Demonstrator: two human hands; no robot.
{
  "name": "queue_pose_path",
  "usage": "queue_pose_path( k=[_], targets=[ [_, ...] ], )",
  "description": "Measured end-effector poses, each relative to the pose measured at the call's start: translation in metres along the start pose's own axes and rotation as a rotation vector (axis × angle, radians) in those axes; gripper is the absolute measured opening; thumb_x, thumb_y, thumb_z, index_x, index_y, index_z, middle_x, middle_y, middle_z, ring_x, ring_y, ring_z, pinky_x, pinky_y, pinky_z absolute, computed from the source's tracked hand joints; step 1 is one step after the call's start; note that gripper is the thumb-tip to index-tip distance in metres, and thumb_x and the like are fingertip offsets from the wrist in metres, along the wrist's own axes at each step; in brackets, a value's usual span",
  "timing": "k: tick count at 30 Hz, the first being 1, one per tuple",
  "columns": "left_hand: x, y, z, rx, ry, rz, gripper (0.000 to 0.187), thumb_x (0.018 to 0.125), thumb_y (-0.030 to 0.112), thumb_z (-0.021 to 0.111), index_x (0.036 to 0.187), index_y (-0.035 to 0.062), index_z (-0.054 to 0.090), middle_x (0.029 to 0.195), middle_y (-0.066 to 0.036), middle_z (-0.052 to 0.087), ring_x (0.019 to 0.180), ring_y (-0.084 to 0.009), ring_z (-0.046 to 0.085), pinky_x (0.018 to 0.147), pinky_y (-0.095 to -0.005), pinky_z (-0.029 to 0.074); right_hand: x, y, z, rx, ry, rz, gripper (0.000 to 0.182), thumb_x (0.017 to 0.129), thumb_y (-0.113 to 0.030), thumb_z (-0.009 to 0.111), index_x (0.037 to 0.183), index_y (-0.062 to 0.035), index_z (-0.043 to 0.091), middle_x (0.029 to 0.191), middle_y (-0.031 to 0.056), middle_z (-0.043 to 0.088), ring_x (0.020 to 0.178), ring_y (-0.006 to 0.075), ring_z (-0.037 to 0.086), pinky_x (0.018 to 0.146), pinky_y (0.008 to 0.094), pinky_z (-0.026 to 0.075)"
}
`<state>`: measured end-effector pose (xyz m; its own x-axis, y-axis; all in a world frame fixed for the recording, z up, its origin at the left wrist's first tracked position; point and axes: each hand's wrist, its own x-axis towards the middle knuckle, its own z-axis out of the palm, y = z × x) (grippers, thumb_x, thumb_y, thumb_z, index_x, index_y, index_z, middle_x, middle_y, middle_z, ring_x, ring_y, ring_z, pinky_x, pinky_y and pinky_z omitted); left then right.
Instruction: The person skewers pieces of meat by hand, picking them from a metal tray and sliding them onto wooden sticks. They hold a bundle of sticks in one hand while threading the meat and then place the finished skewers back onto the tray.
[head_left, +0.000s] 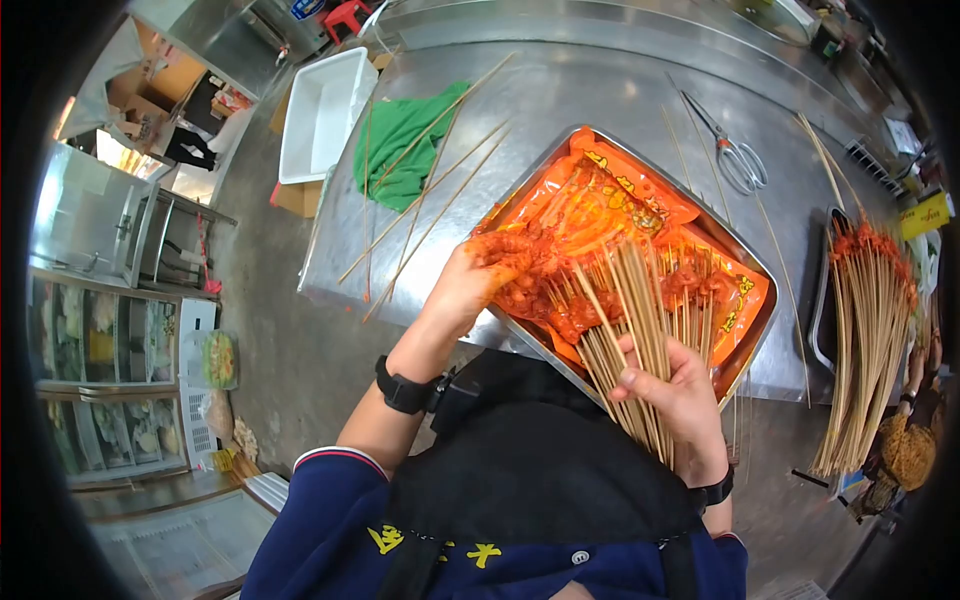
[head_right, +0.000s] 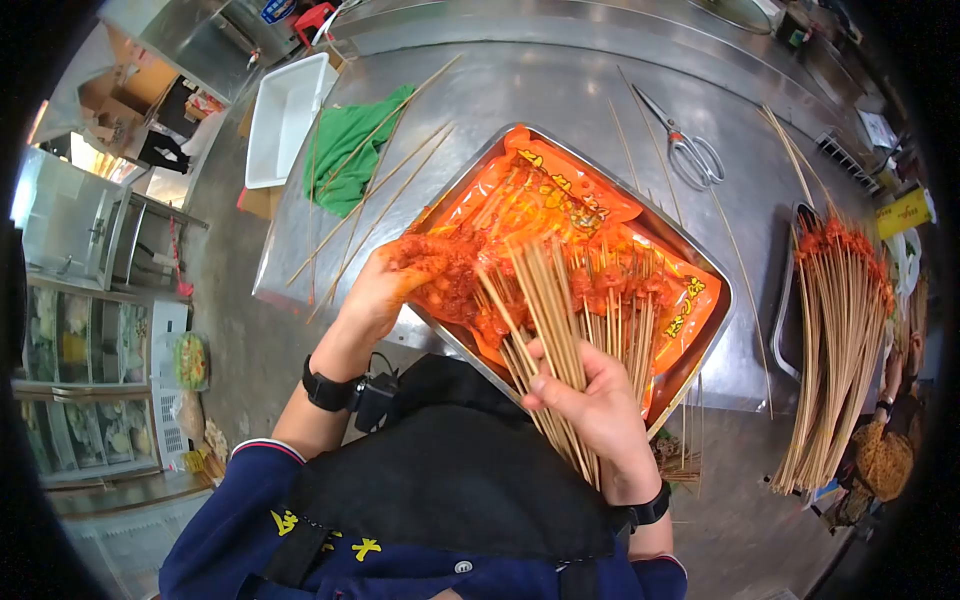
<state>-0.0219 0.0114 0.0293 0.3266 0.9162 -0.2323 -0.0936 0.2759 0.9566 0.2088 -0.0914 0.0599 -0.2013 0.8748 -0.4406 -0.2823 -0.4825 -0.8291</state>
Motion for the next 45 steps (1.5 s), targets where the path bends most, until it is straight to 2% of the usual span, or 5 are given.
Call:
queue_pose_path(
  k=[7, 16, 26, 41, 45],
  targets=[
    [-0.019, 0.004, 0.017, -0.587, -0.005, -0.043, 0.027, 0.085, 0.012, 0.049, 0.11, -0.0006, 0.049, 0.091, -0.011, 0.059, 0.072, -0.0154, 0.057, 0.061, -0.0258, 0.048, 0.003, 0.002, 0.008, -0.07, -0.033, 0.049, 0.024, 0.077, 0.0, 0.058, 0.1, -0.0001, 0.054, 0.076, 0.0024, 0.055, 0.06, 0.0093, 0.058, 0.053, 0.0195, 0.047],
    [-0.023, 0.001, 0.016, -0.681, -0.145, -0.051, 0.041, 0.083, 0.014, 0.054, 0.12, 0.0024, 0.04, 0.103, -0.008, 0.055, 0.082, -0.0155, 0.056, 0.064, -0.0267, 0.047, 0.002, 0.003, 0.011, -0.091, -0.034, 0.035, 0.024, 0.078, -0.001, 0.058, 0.101, -0.0006, 0.054, 0.075, 0.0017, 0.055, 0.058, 0.0078, 0.056, 0.051, 0.0191, 0.046],
    [-0.026, -0.004, 0.026, -0.333, 0.0, 0.144, 0.026, 0.081, 0.009, 0.055, 0.105, -0.0009, 0.051, 0.096, -0.01, 0.057, 0.07, -0.014, 0.055, 0.056, -0.0244, 0.044, 0.001, 0.002, 0.01, -0.095, -0.02, 0.027, 0.023, 0.079, -0.001, 0.056, 0.101, -0.0001, 0.053, 0.074, 0.0017, 0.054, 0.056, 0.0069, 0.054, 0.048, 0.0187, 0.045],
    [-0.034, -0.001, 0.045, -0.032, -0.118, -0.146, 0.019, 0.077, 0.01, 0.061, 0.092, -0.0012, 0.06, 0.074, -0.003, 0.059, 0.057, -0.0084, 0.051, 0.048, -0.0211, 0.039, 0.003, 0.007, 0.008, -0.124, 0.005, -0.016, 0.021, 0.079, 0.0, 0.056, 0.1, -0.0001, 0.054, 0.074, 0.0024, 0.054, 0.055, 0.0072, 0.053, 0.047, 0.0192, 0.045],
    [-0.035, 0.006, 0.054, -0.131, -0.074, -0.119, 0.023, 0.077, 0.009, 0.06, 0.097, -0.0007, 0.058, 0.077, -0.003, 0.059, 0.063, -0.0081, 0.053, 0.053, -0.0215, 0.042, 0.001, 0.01, 0.004, -0.472, 0.053, -0.336, 0.019, 0.081, -0.003, 0.054, 0.1, -0.0002, 0.054, 0.076, 0.0044, 0.056, 0.06, 0.0084, 0.055, 0.054, 0.0214, 0.048]
  ],
)
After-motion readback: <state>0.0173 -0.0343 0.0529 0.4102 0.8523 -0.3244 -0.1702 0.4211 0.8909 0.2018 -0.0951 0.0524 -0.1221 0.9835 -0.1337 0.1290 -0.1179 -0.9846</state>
